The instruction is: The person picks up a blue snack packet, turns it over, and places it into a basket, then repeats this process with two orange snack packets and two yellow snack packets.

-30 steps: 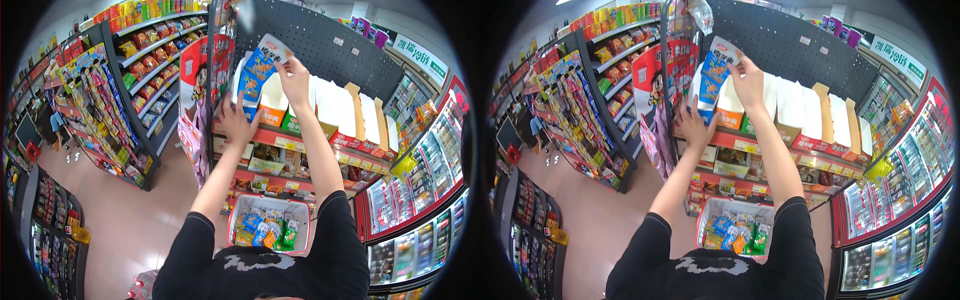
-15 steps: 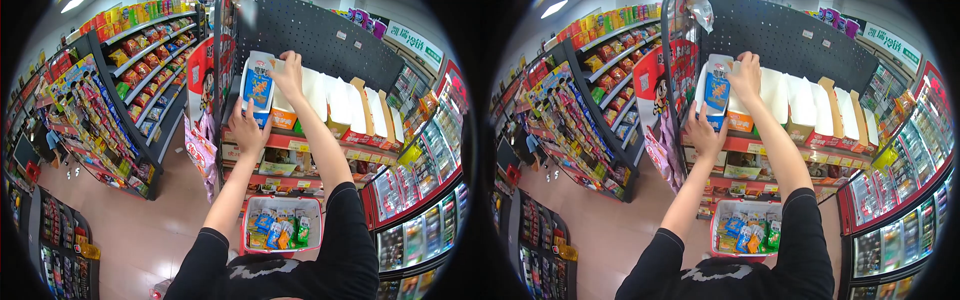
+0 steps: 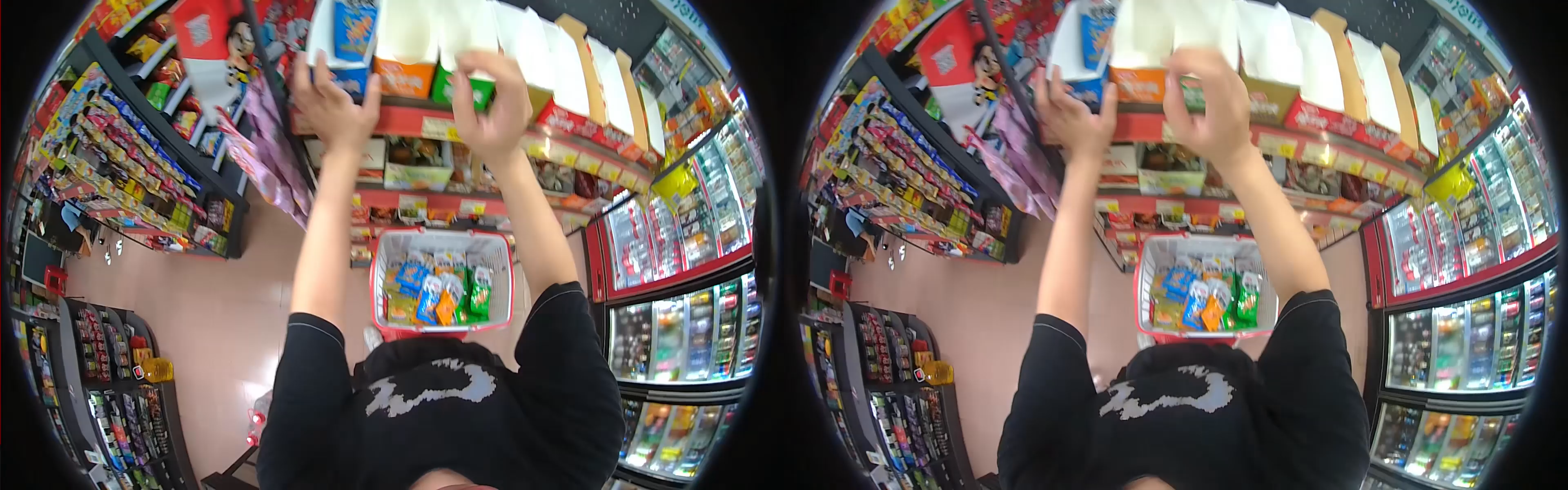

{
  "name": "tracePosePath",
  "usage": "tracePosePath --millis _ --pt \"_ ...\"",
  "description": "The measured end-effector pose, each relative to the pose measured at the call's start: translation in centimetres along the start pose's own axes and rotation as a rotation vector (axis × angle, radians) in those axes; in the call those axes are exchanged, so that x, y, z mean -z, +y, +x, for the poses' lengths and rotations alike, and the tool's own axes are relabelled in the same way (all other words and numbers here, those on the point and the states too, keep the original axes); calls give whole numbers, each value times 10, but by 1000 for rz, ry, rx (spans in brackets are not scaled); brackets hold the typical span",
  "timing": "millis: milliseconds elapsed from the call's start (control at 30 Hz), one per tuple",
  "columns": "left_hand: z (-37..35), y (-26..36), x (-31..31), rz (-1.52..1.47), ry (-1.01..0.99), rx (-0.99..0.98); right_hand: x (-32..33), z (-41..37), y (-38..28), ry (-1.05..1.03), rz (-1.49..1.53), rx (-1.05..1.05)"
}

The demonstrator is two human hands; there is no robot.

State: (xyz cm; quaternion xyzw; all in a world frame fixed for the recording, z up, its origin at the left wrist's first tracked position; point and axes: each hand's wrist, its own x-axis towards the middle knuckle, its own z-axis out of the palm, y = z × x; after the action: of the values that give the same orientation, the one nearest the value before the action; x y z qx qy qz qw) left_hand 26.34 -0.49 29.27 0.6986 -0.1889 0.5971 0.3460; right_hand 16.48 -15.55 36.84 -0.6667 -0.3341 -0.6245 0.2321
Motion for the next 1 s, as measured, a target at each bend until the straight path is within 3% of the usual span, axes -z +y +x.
tracePosePath --millis 33,167,300,367,433,500,567,633,667,767,1000 --pt "-6 -1 3 -10 -5 -26 17 -19 -12 25 -62 98" --pt "-74 21 34 -110 -112 15 75 -142 -55 61 72 -438" --pt "-205 46 69 -135 -386 135 128 -268 -101 -253 -119 -1082" --pt "-263 66 96 -171 -732 375 156 -327 -123 -566 -53 -1326" --pt "-336 74 118 -59 -1046 491 180 -390 -149 -822 4 -1541" --pt "-389 79 146 -46 -1501 681 196 -419 -167 -1093 74 -1590" --pt "-417 80 172 -5 -1832 648 202 -440 -180 -1291 115 -1586" --pt "-433 82 191 143 -1927 646 199 -454 -187 -1407 110 -1538" --pt "-442 83 201 217 -1976 646 195 -461 -186 -1388 124 -1611" --pt "-462 76 219 195 -2020 606 177 -456 -177 -1287 78 -1642" --pt "-449 78 221 83 -1989 635 127 -529 -151 -1288 138 -1547"
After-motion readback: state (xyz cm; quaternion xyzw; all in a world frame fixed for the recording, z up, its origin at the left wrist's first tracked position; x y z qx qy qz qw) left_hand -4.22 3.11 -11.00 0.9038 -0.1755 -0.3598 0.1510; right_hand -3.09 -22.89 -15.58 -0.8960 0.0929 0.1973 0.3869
